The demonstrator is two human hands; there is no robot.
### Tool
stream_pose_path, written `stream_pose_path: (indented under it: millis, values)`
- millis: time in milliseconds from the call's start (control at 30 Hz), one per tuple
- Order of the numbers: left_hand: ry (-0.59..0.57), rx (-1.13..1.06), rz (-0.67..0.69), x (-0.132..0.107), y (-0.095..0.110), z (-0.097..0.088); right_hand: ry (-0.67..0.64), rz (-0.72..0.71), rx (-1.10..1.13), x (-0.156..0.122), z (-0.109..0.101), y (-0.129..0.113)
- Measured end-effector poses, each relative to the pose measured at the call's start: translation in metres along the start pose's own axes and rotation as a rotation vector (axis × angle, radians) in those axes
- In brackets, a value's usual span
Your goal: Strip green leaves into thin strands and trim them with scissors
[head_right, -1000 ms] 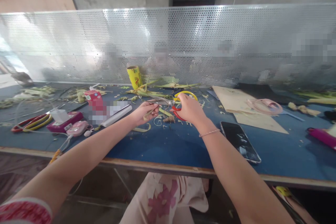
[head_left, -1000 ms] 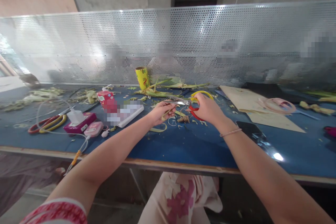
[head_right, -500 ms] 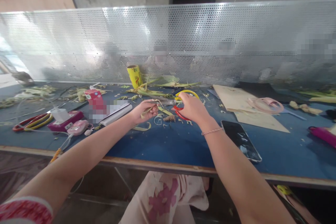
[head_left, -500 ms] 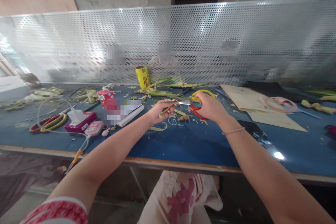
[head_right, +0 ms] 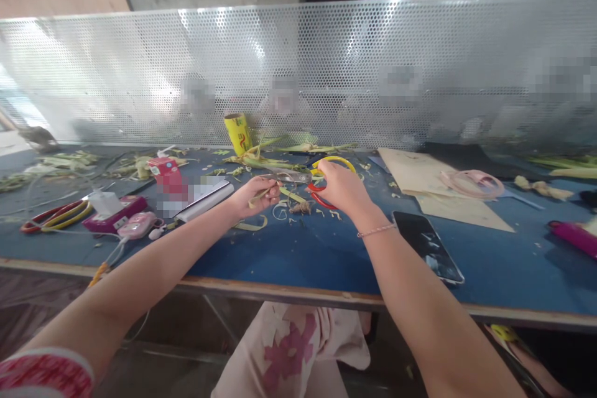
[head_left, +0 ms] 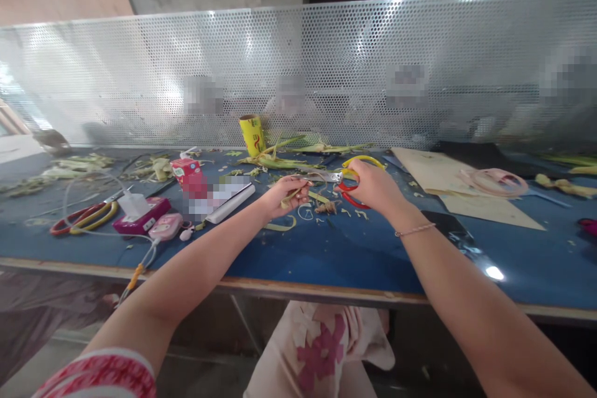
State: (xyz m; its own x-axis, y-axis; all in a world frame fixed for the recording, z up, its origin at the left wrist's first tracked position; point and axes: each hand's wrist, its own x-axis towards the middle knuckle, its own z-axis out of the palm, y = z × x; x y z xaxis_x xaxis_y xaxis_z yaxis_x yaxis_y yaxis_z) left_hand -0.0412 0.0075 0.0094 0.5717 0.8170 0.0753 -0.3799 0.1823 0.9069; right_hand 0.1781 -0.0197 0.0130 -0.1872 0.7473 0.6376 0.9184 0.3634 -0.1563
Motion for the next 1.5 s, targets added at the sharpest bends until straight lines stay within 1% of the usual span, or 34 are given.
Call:
stream_pose_path:
  millis: [167,433,767,967,1233,1500]
  values:
    - [-0.027,0.010,0.007,-0.0002,-0.0003,-0.0011,-0.012,0.017,0.005,0.0003,-0.0009,-0.0005]
    - [-0.024,0.015,0.002,-0.0015,0.0005,0.0004,-0.034,-0.062,-0.071,-0.0012,0.0010,0.0014]
    - [-0.036,0.028,0.016,-0.0023,0.0000,0.0000,-0.046,0.001,-0.008,-0.0006,0.0015,0.0013]
    - [-0.033,0.014,0.004,-0.0015,-0.0001,-0.0005,-0.029,0.009,0.026,0.0004,0.0010,0.0010]
    - [-0.037,0.018,0.013,-0.0006,-0.0012,-0.0023,-0.009,0.020,0.010,0.0017,-0.0004,0.0005]
    - [-0.047,0.042,0.015,0.0001,-0.0015,-0.0029,-0.011,0.067,0.036,0.0013,-0.0030,-0.0024]
